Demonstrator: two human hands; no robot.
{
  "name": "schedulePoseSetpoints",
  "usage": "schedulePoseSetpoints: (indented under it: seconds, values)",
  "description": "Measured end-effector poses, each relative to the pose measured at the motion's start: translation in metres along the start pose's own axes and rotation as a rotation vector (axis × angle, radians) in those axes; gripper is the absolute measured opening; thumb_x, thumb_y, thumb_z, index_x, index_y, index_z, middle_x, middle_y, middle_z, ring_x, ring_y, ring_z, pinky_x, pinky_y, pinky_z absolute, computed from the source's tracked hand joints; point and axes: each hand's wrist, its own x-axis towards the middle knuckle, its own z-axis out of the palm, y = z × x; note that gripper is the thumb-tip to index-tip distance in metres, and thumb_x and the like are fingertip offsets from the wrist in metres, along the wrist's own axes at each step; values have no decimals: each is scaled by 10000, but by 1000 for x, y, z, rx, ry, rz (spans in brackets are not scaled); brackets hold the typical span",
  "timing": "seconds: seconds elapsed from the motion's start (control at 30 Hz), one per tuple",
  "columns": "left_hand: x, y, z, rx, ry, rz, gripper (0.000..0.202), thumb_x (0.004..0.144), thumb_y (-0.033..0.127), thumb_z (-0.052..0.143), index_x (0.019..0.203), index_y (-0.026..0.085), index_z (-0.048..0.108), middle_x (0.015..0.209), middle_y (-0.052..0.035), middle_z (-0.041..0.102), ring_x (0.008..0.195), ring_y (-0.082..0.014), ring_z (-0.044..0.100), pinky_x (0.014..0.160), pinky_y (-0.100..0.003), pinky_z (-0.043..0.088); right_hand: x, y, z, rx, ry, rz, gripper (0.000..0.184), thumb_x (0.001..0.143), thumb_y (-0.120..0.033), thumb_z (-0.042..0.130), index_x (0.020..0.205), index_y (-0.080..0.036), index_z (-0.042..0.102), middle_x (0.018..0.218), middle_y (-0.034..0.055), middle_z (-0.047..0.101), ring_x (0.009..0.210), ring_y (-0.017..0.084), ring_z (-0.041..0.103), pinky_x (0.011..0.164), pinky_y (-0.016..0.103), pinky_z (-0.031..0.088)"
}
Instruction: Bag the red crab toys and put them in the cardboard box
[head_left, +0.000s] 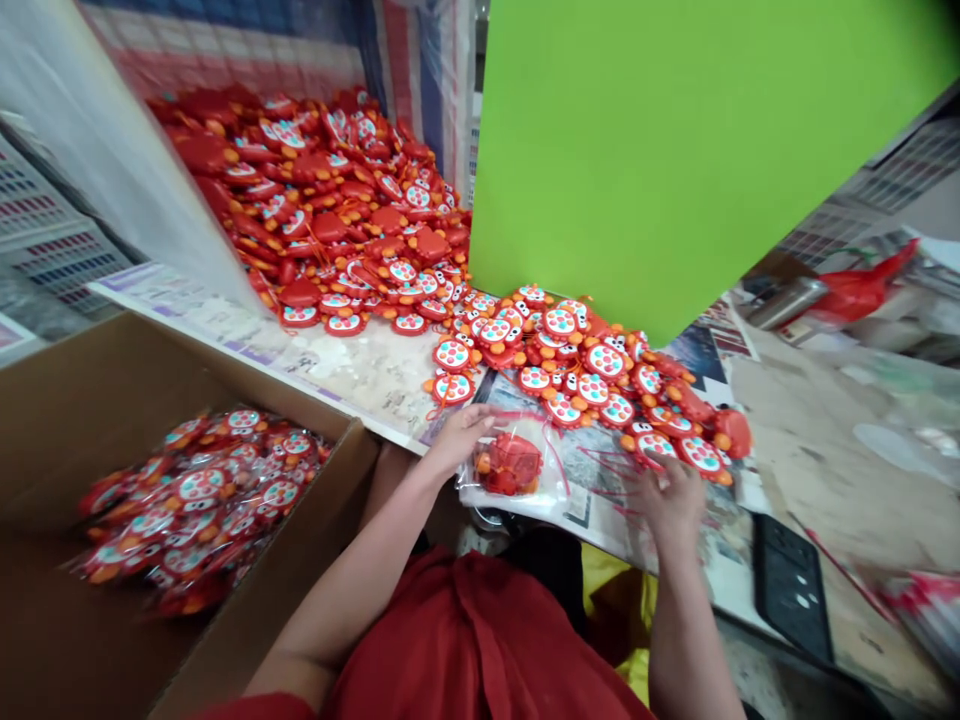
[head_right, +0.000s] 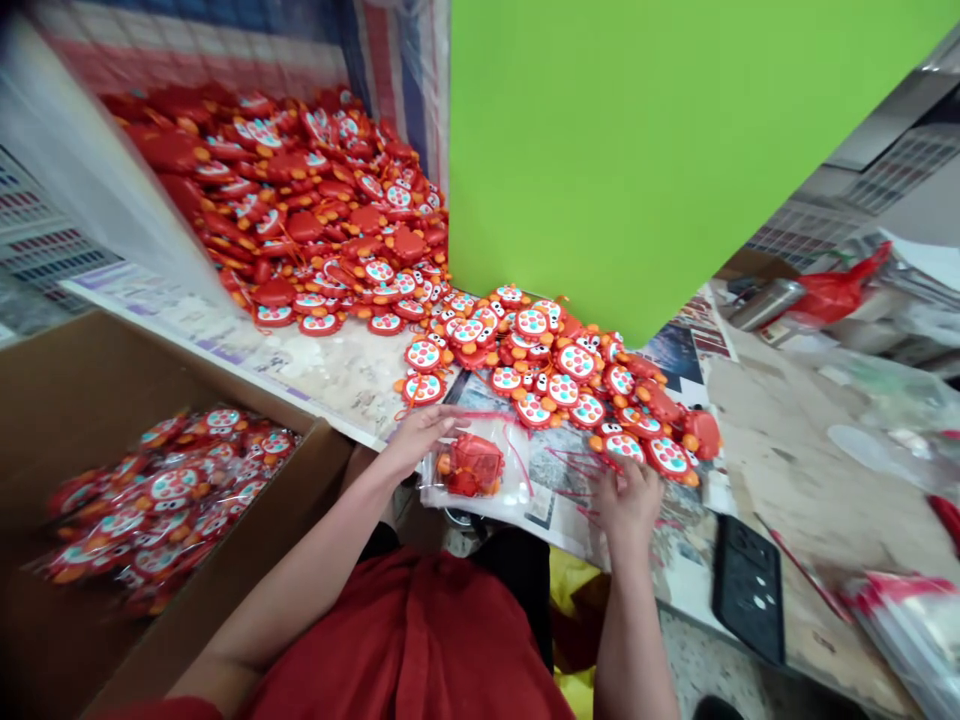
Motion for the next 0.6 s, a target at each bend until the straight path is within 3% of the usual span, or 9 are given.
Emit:
schedulePoseSetpoints:
  seconds: [0.07, 0.17, 0.27, 0.33, 0.4, 0.5, 0.6]
  values:
    - [0, 1, 1, 10, -2, 10, 405, 748, 386, 750, 1040, 136, 624, 1034, -119, 713, 883, -192, 670, 653, -240, 488, 0, -13, -2, 150, -20, 48, 363, 819, -420, 559, 1007, -156, 724, 959, 144, 703, 854, 279, 632, 789, 462, 508]
    - [0, 2, 2, 39, -13, 33, 422, 753, 411, 740, 1051, 131, 634, 1013, -116, 713, 878, -194, 667, 658, -246, 489, -3, -47, 7, 387, -253, 17, 370, 797, -464, 645, 1043, -195, 708, 983, 107, 726, 845, 256, 655, 780, 427, 535]
    - [-2, 4, 3, 59, -11, 44, 413, 760, 410, 733, 1055, 135, 645, 1012, -109, 712, 880, -193, 666, 668, -252, 495, -7, -76, 23, 446, -501, -68, 319, 800, -428, 671, 1043, -225, 703, 961, 85, 740, 850, 256, 678, 765, 408, 546]
    - [-4, 5, 3, 65, -4, 42, 399, 765, 402, 728, 1055, 139, 649, 1008, -104, 714, 880, -190, 667, 670, -252, 498, -8, -83, 29, 440, -546, -76, 219, 821, -395, 641, 946, -228, 710, 881, 70, 743, 792, 248, 683, 719, 391, 544]
    - [-6, 6, 3, 68, 1, 35, 398, 763, 399, 730, 1058, 144, 650, 1011, -101, 715, 888, -191, 668, 670, -250, 498, -6, -78, 29, 416, -516, -67, 179, 825, -377, 618, 843, -222, 705, 829, 68, 736, 754, 249, 670, 705, 395, 531]
    - [-7, 8, 2, 69, 23, 31, 407, 754, 397, 736, 1062, 148, 645, 1012, -99, 715, 892, -191, 672, 659, -242, 493, -2, -54, 18, 286, -392, -100, 214, 838, -376, 586, 852, -209, 718, 849, 87, 725, 813, 268, 645, 785, 432, 507]
    - [-8, 9, 2, 66, 36, 38, 401, 757, 392, 729, 1062, 148, 637, 1002, -97, 716, 890, -195, 678, 653, -242, 492, 0, -25, 4, -7, -344, -267, 228, 866, -270, 527, 881, -212, 747, 939, 115, 722, 936, 292, 616, 875, 470, 471]
